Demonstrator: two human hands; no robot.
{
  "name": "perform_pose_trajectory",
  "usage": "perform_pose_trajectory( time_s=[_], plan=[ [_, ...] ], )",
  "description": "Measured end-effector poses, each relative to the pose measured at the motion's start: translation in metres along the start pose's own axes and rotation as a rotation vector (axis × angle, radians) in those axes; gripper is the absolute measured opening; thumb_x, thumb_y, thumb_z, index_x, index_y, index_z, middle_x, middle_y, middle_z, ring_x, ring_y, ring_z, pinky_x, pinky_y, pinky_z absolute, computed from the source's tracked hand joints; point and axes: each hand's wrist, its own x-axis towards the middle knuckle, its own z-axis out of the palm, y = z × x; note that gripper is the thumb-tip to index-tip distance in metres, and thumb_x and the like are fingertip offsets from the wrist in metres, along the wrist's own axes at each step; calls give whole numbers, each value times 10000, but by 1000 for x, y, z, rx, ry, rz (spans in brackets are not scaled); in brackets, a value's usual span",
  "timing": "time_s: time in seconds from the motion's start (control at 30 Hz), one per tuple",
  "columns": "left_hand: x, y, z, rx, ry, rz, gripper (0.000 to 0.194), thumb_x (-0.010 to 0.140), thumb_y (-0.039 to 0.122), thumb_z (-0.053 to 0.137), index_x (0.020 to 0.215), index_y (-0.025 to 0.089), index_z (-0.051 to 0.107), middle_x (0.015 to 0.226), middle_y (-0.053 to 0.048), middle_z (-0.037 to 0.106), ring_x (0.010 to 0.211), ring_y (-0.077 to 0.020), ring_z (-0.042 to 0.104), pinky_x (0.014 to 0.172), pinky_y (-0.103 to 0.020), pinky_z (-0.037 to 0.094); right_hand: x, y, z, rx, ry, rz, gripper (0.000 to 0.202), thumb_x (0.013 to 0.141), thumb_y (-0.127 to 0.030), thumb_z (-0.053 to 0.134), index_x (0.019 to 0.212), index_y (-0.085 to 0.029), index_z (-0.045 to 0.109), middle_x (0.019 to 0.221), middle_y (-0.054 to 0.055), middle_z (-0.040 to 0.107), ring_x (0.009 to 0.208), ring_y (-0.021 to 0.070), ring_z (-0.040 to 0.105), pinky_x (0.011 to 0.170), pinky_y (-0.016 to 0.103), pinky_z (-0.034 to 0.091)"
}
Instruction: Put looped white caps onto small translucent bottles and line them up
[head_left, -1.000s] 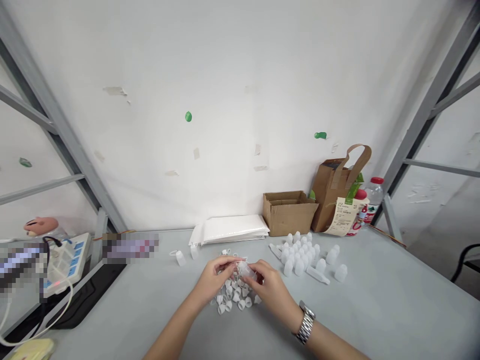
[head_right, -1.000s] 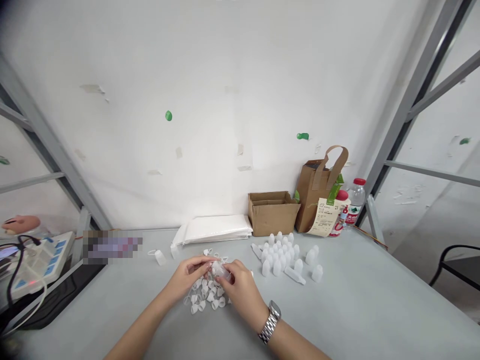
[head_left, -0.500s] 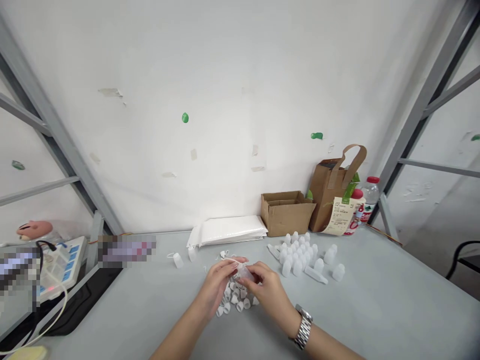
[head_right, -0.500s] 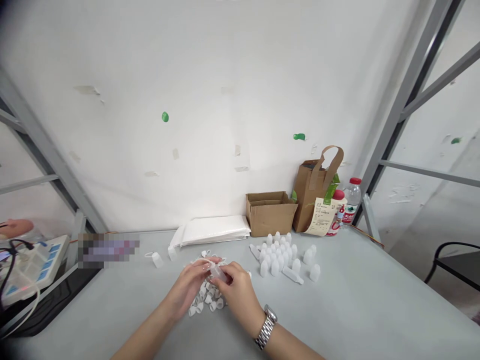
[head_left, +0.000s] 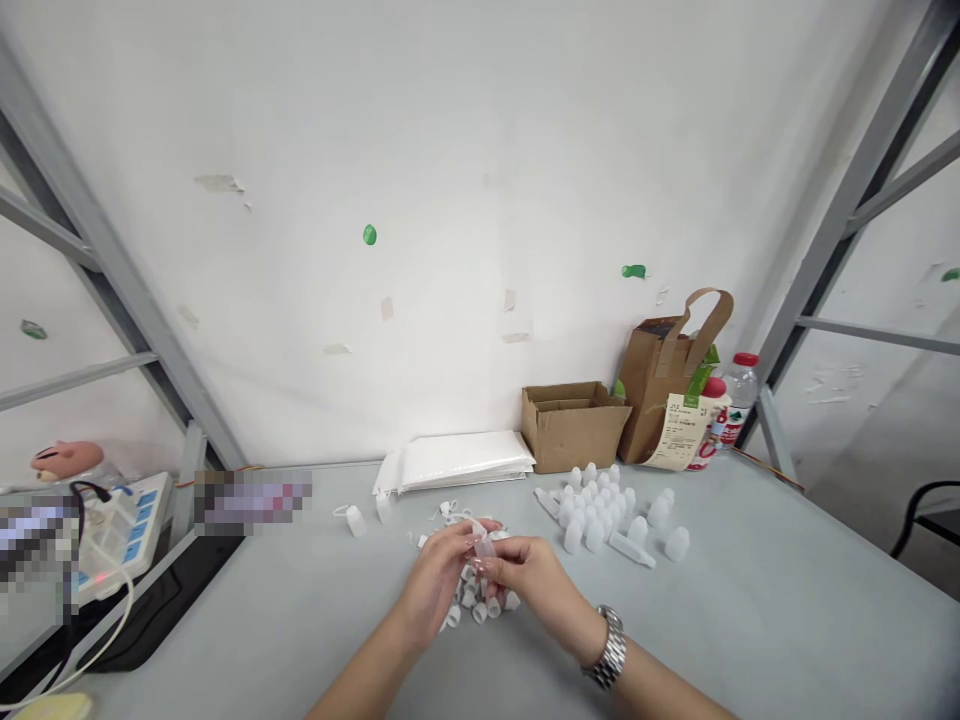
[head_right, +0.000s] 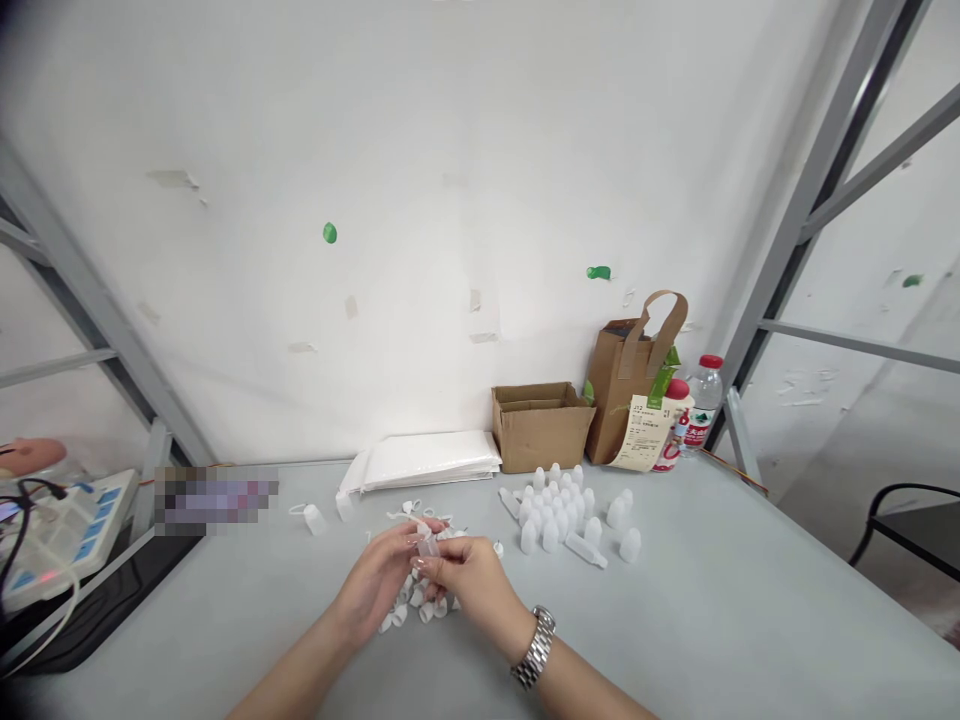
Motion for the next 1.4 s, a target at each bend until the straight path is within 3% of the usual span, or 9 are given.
perform_pose_trajectory(
  time_s=[0.23, 0.57, 0.73, 0.83, 0.97, 1.07, 1.17, 1.4],
  plan=[
    [0, 2, -4, -86, 22, -49, 254, 672, 267, 536, 828, 122, 675, 935, -96, 651, 722, -188, 570, 649, -295, 426, -1, 0, -1, 296, -99, 68, 344, 602, -443, 712, 584, -114, 613, 513, -13, 550, 469, 71, 467, 509, 207, 322],
    [1, 5, -4, -261, -53, -160, 235, 712, 209, 476, 777, 100, 674, 670, -53, 602, 552, -118, 476, 564, -254, 405, 0, 7, -3, 384, -223, 52, 310, 679, -383, 682, 575, -106, 591, 502, -6, 553, 447, 55, 450, 493, 197, 299],
    [1, 5, -5, -265, -32, -205, 209, 699, 196, 506, 781, 100, 673, 777, -82, 643, 671, -149, 545, 631, -267, 424, 0, 6, -3, 383, -247, 57, 293, 654, -378, 703, 619, -97, 627, 497, -4, 556, 444, 59, 456, 485, 197, 294],
    [1, 3, -5, -226, -28, -164, 234, 732, 241, 510, 851, 111, 664, 799, -87, 655, 696, -167, 566, 645, -285, 425, 1, 4, -4, 376, -205, 61, 283, 662, -378, 697, 649, -99, 651, 523, -3, 559, 463, 61, 465, 507, 201, 321],
    [1, 4, -5, -173, 8, -46, 289, 741, 250, 519, 1000, 165, 615, 925, -81, 659, 946, -220, 558, 778, -319, 405, 2, 2, -5, 329, -146, 15, 264, 651, -377, 702, 684, -116, 671, 572, -7, 563, 533, 78, 494, 579, 222, 369],
    [0, 7, -7, -144, -10, 3, 246, 735, 235, 504, 939, 166, 623, 932, -81, 657, 1030, -251, 526, 822, -345, 385, 2, 2, -3, 260, -121, -23, 302, 629, -407, 703, 749, -130, 682, 611, -8, 576, 572, 96, 513, 618, 247, 393],
    [0, 9, -8, -119, -42, 29, 207, 716, 203, 499, 855, 140, 638, 968, -98, 649, 1024, -269, 524, 793, -341, 393, 2, 2, -2, 196, -61, -38, 340, 597, -439, 712, 748, -139, 664, 601, -15, 591, 554, 103, 530, 601, 254, 410],
    [0, 6, -5, -105, -54, -10, 280, 708, 218, 513, 934, 126, 649, 978, -110, 651, 921, -252, 563, 698, -315, 412, 3, 3, 2, 138, 64, -46, 387, 495, -421, 771, 672, -167, 540, 555, -36, 595, 515, 122, 559, 536, 257, 431]
  ],
)
